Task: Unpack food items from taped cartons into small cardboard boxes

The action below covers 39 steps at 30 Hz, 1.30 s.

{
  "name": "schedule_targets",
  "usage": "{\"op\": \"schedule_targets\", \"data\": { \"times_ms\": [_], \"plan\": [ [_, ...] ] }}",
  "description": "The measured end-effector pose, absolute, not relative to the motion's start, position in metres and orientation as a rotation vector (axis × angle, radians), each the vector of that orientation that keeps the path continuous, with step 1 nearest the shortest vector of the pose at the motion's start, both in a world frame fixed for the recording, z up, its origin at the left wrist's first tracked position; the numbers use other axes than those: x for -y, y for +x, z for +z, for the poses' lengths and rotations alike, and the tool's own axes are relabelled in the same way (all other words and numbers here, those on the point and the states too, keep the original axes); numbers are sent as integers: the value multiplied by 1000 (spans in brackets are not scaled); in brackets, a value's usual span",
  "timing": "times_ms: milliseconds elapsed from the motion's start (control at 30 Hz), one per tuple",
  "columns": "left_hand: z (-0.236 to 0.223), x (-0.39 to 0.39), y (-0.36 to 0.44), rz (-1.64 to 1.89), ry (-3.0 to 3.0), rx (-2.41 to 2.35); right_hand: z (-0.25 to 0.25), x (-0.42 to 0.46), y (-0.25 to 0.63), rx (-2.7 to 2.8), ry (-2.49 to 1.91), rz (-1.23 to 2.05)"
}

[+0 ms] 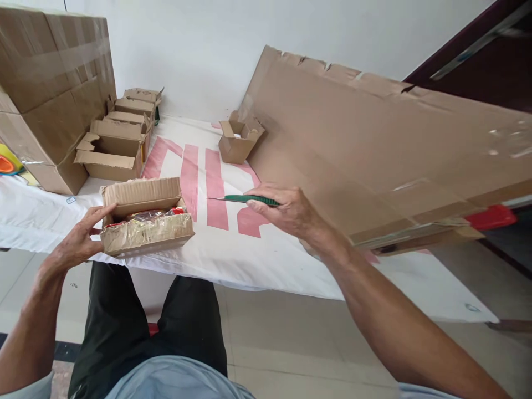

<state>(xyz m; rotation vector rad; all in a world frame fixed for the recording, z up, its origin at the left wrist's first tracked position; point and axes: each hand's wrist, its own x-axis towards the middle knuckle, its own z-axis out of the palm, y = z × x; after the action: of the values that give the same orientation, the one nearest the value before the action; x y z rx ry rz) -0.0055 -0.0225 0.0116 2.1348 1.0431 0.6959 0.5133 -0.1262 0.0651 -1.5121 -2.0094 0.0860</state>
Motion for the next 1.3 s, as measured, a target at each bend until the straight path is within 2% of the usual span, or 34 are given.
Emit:
{"op": "schedule_targets", "data": {
  "times_ms": [233,367,533,767,933,1133,1300],
  "plan": [
    [18,19,3,657,2087,-1042,-85,146,484,1731,-1769,132],
    [20,18,1,610,2052,-1074,-121,151,473,1741,-1835,136],
    [17,16,2,577,2062,-1094,-100,136,461,1612,-1644,359],
    [15,9,2,531,2100,-1121,-59,113,390,1600,-1266,850],
    [16,3,1,521,2188,-1158,-60,111,360,1589,-1339,705],
    [19,5,3,478,2213,-1110,-60,116,370,1631,-1342,706],
    [14,13,5,534,2157,-1132,-39,108,377,1751,-1296,429]
  ]
}}
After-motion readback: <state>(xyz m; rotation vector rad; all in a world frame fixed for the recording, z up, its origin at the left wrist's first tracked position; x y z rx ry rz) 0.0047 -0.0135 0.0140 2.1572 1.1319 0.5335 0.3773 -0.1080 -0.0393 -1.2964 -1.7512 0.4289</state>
